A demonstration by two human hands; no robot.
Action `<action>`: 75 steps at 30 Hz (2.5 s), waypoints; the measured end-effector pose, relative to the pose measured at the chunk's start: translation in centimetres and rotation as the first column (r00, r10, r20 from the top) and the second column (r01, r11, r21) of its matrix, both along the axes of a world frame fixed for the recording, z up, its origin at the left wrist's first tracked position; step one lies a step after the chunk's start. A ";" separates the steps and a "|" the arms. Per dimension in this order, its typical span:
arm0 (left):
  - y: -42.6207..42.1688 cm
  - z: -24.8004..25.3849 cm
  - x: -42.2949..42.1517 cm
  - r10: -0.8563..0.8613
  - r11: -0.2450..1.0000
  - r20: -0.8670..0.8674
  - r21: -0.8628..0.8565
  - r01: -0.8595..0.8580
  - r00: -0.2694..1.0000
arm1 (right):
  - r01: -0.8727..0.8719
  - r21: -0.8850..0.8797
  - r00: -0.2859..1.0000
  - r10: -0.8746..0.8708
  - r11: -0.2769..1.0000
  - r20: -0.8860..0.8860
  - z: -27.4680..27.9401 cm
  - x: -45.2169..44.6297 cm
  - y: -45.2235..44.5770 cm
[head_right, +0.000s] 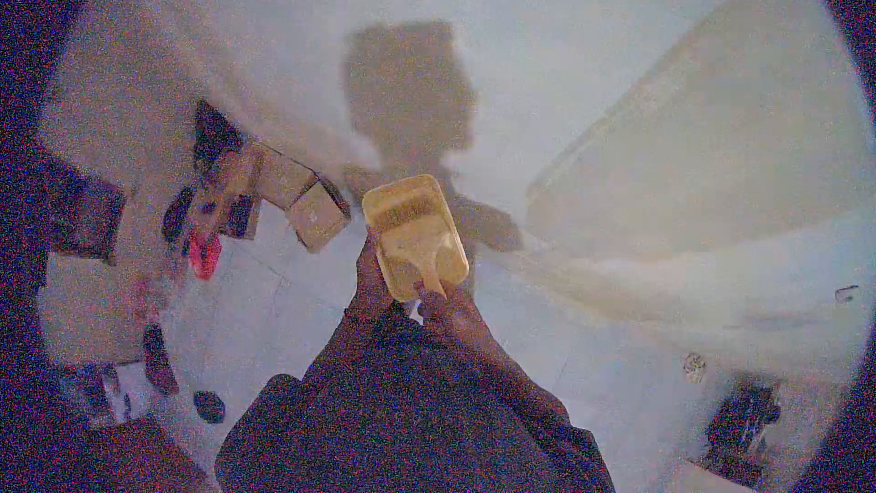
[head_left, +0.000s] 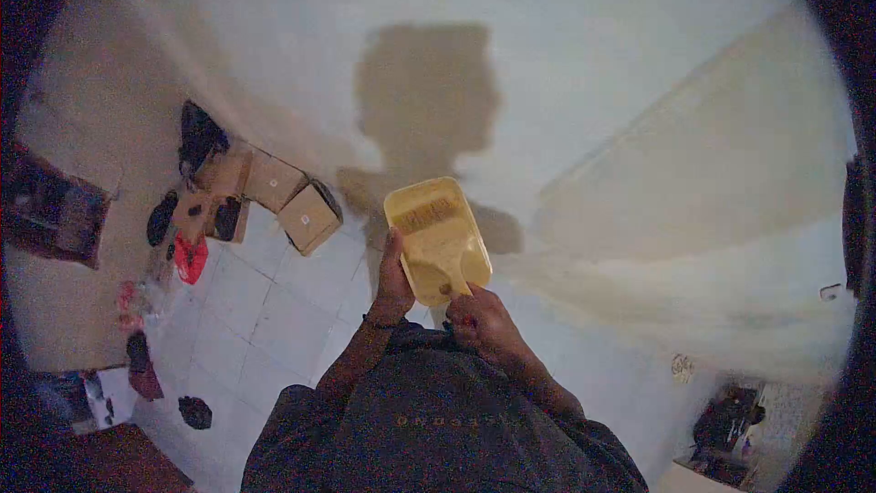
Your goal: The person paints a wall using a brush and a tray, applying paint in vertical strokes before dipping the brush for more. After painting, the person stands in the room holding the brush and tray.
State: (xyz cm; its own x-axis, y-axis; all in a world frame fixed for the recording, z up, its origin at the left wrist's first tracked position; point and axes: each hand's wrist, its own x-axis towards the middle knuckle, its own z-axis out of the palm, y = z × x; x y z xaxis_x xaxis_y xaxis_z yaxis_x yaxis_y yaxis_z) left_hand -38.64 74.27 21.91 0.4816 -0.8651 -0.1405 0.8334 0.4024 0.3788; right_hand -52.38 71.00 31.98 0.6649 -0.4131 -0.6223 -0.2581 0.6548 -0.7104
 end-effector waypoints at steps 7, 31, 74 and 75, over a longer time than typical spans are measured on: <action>0.2 1.4 -1.5 -0.114 0.993 -0.050 -0.009 0.114 0.992 | 0.157 -0.093 0.986 -0.150 0.983 0.076 2.6 -2.2 1.9; 4.9 4.9 0.1 -0.152 0.974 -0.086 0.158 0.164 0.985 | 0.680 0.244 0.655 -0.723 0.691 0.219 -0.4 -5.1 -3.9; 5.0 6.8 -0.7 -0.267 0.949 -0.041 0.163 0.271 0.963 | 0.670 -0.441 0.739 -0.479 0.597 0.474 13.0 -3.7 -3.9; 5.2 6.9 -0.6 -0.269 0.947 -0.041 0.169 0.272 0.962 | 0.672 -0.437 0.737 -0.482 0.598 0.473 11.4 -3.9 -3.2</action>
State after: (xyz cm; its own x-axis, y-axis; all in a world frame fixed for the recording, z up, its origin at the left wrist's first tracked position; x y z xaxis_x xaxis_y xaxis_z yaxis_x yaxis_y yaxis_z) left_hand -39.26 79.46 28.85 0.2293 -0.9247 -0.3038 0.9088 0.0916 0.4070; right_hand -56.29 67.75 43.37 0.2577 -0.9660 0.0192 0.3008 0.0613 -0.9517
